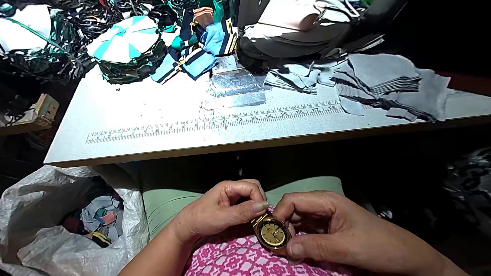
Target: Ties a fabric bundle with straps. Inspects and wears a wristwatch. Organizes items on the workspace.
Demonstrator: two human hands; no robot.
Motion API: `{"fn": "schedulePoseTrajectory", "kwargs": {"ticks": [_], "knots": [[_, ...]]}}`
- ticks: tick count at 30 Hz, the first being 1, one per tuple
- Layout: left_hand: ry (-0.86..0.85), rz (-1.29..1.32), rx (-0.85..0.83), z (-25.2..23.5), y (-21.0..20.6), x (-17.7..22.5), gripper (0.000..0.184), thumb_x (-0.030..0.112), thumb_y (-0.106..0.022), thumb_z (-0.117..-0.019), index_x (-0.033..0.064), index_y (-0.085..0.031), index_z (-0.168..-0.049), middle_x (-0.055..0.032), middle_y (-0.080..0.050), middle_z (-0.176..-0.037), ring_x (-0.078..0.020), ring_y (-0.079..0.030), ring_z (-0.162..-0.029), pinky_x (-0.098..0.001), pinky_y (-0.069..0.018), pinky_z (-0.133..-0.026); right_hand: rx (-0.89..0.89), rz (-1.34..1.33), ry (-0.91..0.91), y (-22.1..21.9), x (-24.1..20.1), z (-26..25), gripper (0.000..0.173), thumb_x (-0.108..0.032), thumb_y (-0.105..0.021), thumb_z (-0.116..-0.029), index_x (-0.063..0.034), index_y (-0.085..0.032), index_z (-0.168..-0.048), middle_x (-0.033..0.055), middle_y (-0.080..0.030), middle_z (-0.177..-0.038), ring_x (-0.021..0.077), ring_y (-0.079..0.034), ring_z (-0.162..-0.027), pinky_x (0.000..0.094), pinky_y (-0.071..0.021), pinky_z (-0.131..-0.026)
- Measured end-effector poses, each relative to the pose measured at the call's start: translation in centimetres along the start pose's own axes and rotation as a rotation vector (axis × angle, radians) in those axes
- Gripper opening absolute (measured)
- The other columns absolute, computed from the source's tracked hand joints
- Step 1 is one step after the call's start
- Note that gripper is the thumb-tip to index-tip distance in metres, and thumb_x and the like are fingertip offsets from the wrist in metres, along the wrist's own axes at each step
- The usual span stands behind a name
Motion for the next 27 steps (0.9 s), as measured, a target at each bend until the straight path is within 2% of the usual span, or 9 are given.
{"fn": "schedulePoseTrajectory", "kwargs": {"ticks": [5, 9, 11, 14, 17, 20, 24, 27], "knots": [[0.014, 0.003, 0.041, -0.6, -0.5, 0.6, 0.021, 0.018, -0.058, -0.1022, 0.0084, -0.065, -0.085, 0.0047, -0.06, -0.092, -0.0021, -0.057, -0.092, -0.021, -0.0483, -0.082, 0.048, -0.029, -0.062, 0.0, 0.1, 0.1, 0.019, -0.021, -0.071, -0.0965, -0.0118, -0.071, -0.113, -0.0038, -0.073, -0.095, 0.0024, -0.07, -0.086, 0.0171, -0.059, -0.076], [0.045, -0.072, 0.14, -0.9, -1.1, 1.1, 0.02, 0.014, -0.056, -0.102, 0.0058, -0.066, -0.086, 0.0017, -0.06, -0.091, -0.0029, -0.058, -0.087, -0.0198, -0.0497, -0.078, 0.047, -0.148, -0.066, -0.3, 0.0, 0.0, 0.023, -0.012, -0.072, -0.0954, -0.0093, -0.068, -0.118, 0.0043, -0.076, -0.1, 0.0104, -0.074, -0.089, 0.0233, -0.0621, -0.078], [0.039, -0.119, 0.233, -0.9, -1.2, 1.3, 0.016, 0.014, -0.057, -0.1026, 0.0051, -0.066, -0.094, -0.0006, -0.062, -0.094, -0.005, -0.06, -0.088, -0.0212, -0.0516, -0.08, 0.079, -0.184, -0.07, -0.5, 0.0, -0.1, 0.024, -0.011, -0.072, -0.0951, -0.0093, -0.068, -0.119, 0.0066, -0.076, -0.101, 0.0133, -0.075, -0.09, 0.0255, -0.0629, -0.079], [-0.02, -0.267, 0.421, -0.5, -1.1, 1.4, 0.015, 0.02, -0.056, -0.1046, 0.0094, -0.066, -0.107, -0.0014, -0.064, -0.101, -0.0084, -0.062, -0.094, -0.0249, -0.0536, -0.084, 0.142, -0.227, -0.047, -0.6, 0.1, -0.2, 0.025, -0.01, -0.071, -0.0953, -0.0083, -0.067, -0.12, 0.0086, -0.076, -0.102, 0.0164, -0.076, -0.091, 0.0286, -0.064, -0.079], [-0.106, -0.419, 0.549, 0.0, -0.5, 1.7, 0.015, 0.021, -0.057, -0.1042, 0.0111, -0.066, -0.097, 0.0002, -0.063, -0.09, -0.0072, -0.062, -0.083, -0.0223, -0.0539, -0.075, 0.189, -0.233, 0.024, -0.6, 0.1, -0.4, 0.029, -0.006, -0.069, -0.0958, -0.0075, -0.064, -0.124, 0.0097, -0.076, -0.106, 0.0193, -0.076, -0.095, 0.0318, -0.0646, -0.082], [-0.151, -0.476, 0.472, 0.7, -0.2, 1.5, 0.019, 0.022, -0.059, -0.1027, 0.0089, -0.069, -0.092, 0.0031, -0.066, -0.086, -0.0023, -0.064, -0.083, -0.02, -0.0554, -0.077, 0.215, -0.243, 0.075, -0.6, -0.2, -0.6, 0.036, -0.002, -0.068, -0.0959, -0.0063, -0.06, -0.13, 0.0096, -0.075, -0.111, 0.0208, -0.076, -0.098, 0.0349, -0.065, -0.084], [-0.208, -0.485, 0.307, 0.7, -0.3, 0.6, 0.019, 0.016, -0.062, -0.1009, -0.0008, -0.07, -0.096, -0.0042, -0.068, -0.094, -0.0063, -0.066, -0.093, -0.0231, -0.0569, -0.084, 0.256, -0.245, 0.083, -0.8, -0.4, -0.9, 0.039, 0.001, -0.067, -0.0959, -0.0024, -0.058, -0.134, 0.012, -0.075, -0.111, 0.0243, -0.076, -0.097, 0.039, -0.0654, -0.084], [-0.242, -0.455, 0.281, 0.4, -0.4, 0.4, 0.017, 0.015, -0.065, -0.0999, -0.0011, -0.072, -0.098, -0.0053, -0.07, -0.099, -0.0073, -0.065, -0.099, -0.0242, -0.0557, -0.089, 0.282, -0.24, 0.077, -1.0, -0.5, -1.0, 0.039, 0.002, -0.066, -0.0959, -0.003, -0.057, -0.134, 0.0115, -0.075, -0.111, 0.0239, -0.076, -0.096, 0.0385, -0.0655, -0.084]]}}
Point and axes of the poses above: each hand's wrist, its own z-axis away from the middle knuckle, its own y-axis out of the back of the hand, x = y × z, the point moved 2 cm from there along -z, towards the middle knuckle
